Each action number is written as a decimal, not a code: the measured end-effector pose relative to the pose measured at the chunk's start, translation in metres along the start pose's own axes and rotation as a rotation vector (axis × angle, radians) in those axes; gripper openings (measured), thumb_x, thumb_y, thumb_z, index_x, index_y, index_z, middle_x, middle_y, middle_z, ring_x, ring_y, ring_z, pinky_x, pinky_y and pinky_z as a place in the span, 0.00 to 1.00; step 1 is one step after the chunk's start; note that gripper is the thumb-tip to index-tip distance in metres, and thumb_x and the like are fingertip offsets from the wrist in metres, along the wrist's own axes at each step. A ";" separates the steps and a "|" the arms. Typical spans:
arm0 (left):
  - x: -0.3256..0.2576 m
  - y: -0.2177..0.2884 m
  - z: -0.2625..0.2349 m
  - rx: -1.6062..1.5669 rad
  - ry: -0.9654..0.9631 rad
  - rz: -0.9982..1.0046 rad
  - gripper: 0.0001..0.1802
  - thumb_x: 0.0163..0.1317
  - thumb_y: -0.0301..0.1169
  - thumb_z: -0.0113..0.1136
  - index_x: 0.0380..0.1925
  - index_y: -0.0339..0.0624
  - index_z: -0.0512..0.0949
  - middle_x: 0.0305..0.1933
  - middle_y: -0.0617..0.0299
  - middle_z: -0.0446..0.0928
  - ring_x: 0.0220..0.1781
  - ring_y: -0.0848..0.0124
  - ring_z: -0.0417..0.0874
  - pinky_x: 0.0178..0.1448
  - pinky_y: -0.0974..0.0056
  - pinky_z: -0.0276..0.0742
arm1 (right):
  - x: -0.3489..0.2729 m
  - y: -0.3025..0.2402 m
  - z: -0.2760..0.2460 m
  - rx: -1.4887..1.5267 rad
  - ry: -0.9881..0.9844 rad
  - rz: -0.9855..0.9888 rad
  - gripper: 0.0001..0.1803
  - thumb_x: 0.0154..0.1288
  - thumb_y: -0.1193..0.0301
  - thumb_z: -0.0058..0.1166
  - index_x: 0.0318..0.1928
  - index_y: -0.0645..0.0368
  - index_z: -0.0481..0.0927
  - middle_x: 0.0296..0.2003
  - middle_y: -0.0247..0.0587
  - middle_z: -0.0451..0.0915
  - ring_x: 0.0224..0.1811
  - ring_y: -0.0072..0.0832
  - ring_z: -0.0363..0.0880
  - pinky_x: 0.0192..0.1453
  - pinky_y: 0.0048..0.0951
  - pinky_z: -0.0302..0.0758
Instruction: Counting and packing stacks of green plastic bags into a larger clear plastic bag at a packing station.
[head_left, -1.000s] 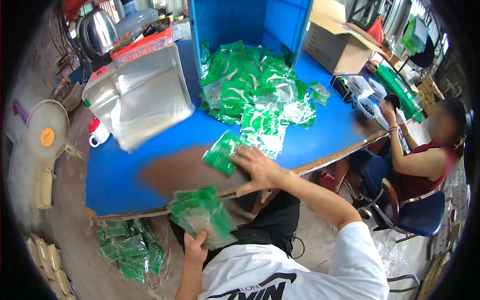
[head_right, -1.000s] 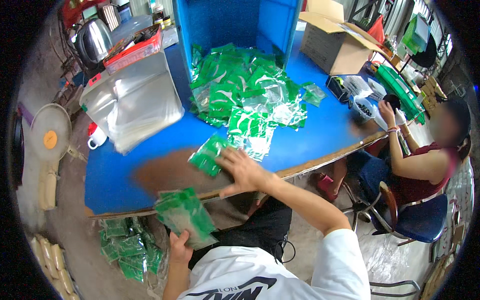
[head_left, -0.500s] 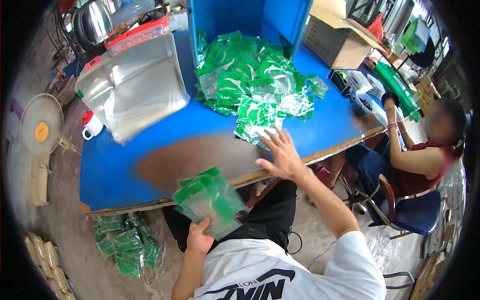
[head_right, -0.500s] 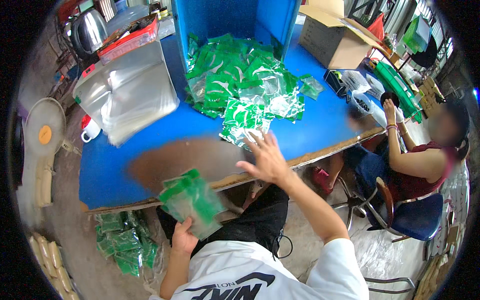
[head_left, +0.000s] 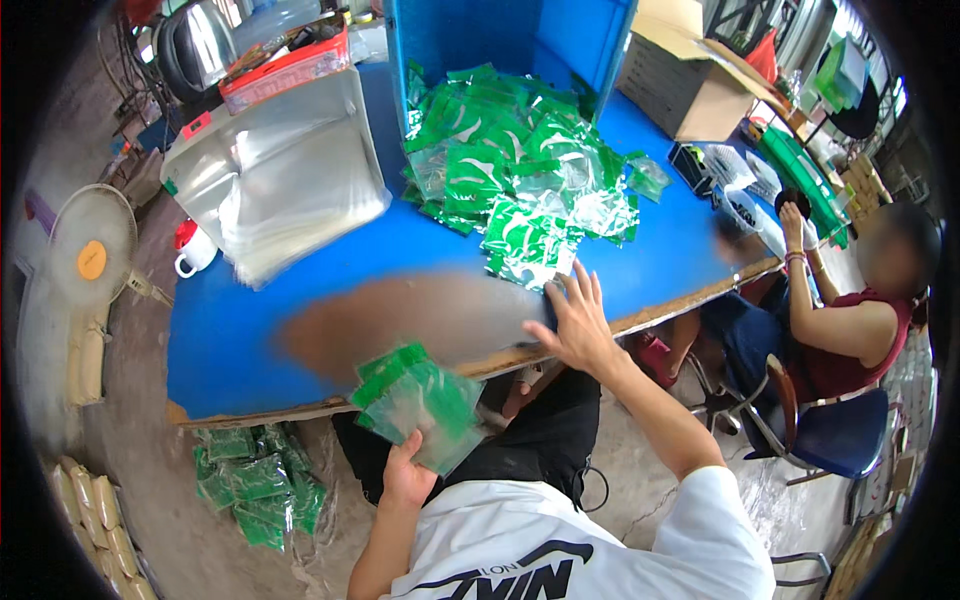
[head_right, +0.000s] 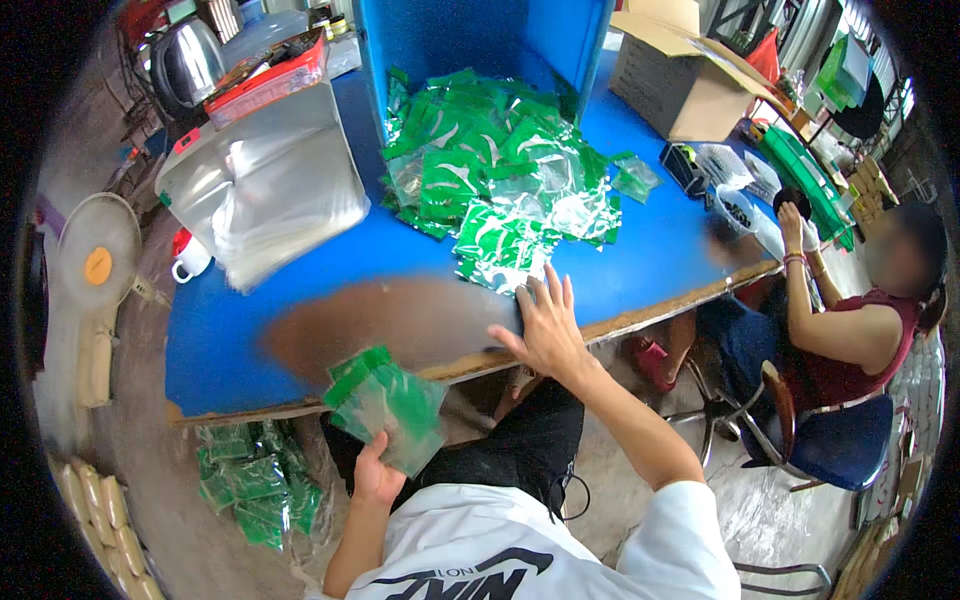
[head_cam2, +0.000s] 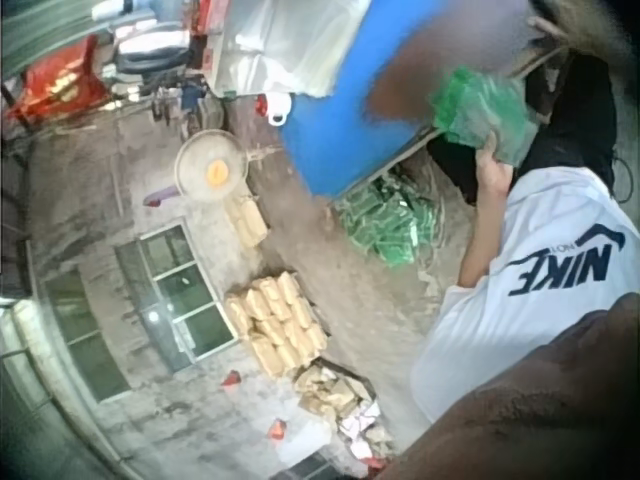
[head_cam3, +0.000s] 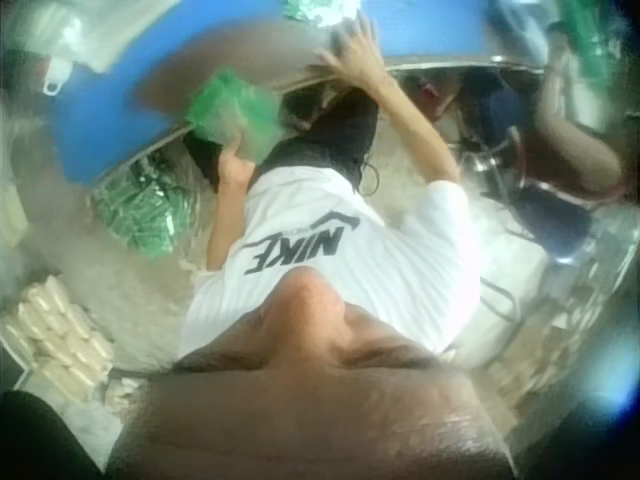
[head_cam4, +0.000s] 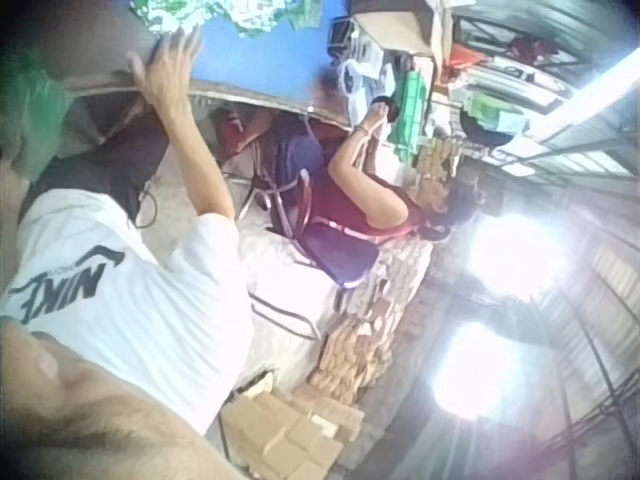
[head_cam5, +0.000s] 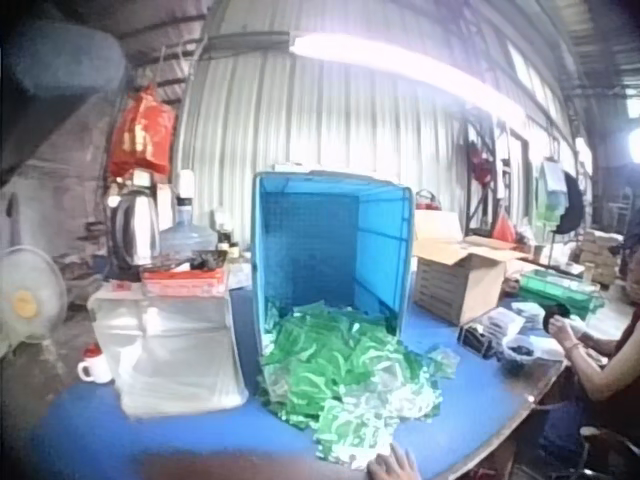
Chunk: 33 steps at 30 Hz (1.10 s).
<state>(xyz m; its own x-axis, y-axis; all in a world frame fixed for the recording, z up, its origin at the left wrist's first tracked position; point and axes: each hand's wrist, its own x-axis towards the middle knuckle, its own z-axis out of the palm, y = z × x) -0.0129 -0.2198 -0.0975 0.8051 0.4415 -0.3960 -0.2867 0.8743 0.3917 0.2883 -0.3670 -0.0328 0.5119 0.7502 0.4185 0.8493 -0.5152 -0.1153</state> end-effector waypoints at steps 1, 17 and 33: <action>-0.001 -0.001 -0.009 0.005 -0.010 -0.012 0.33 0.61 0.28 0.69 0.66 0.42 0.69 0.66 0.60 0.75 0.69 0.60 0.74 0.75 0.50 0.67 | -0.007 0.000 0.005 0.060 -0.021 -0.065 0.44 0.61 0.40 0.60 0.62 0.67 0.75 0.60 0.62 0.70 0.71 0.62 0.58 0.76 0.65 0.50; -0.027 0.022 -0.023 0.011 -0.044 0.183 0.35 0.61 0.21 0.63 0.69 0.35 0.65 0.67 0.53 0.74 0.69 0.56 0.74 0.76 0.49 0.66 | 0.000 -0.110 0.002 0.462 -0.217 -0.465 0.45 0.56 0.51 0.69 0.68 0.63 0.69 0.68 0.55 0.65 0.70 0.52 0.64 0.74 0.50 0.62; -0.027 0.016 -0.043 0.023 -0.019 0.140 0.36 0.58 0.23 0.65 0.68 0.38 0.66 0.66 0.56 0.74 0.68 0.57 0.74 0.73 0.49 0.69 | 0.067 -0.009 0.034 0.210 -0.010 -0.026 0.49 0.62 0.37 0.57 0.67 0.68 0.68 0.70 0.66 0.62 0.74 0.60 0.58 0.76 0.55 0.57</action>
<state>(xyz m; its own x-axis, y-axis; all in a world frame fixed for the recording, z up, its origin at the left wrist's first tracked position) -0.0613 -0.2094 -0.1160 0.7677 0.5548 -0.3205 -0.3853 0.7994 0.4609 0.3190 -0.2982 -0.0346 0.4902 0.7665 0.4150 0.8697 -0.3989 -0.2906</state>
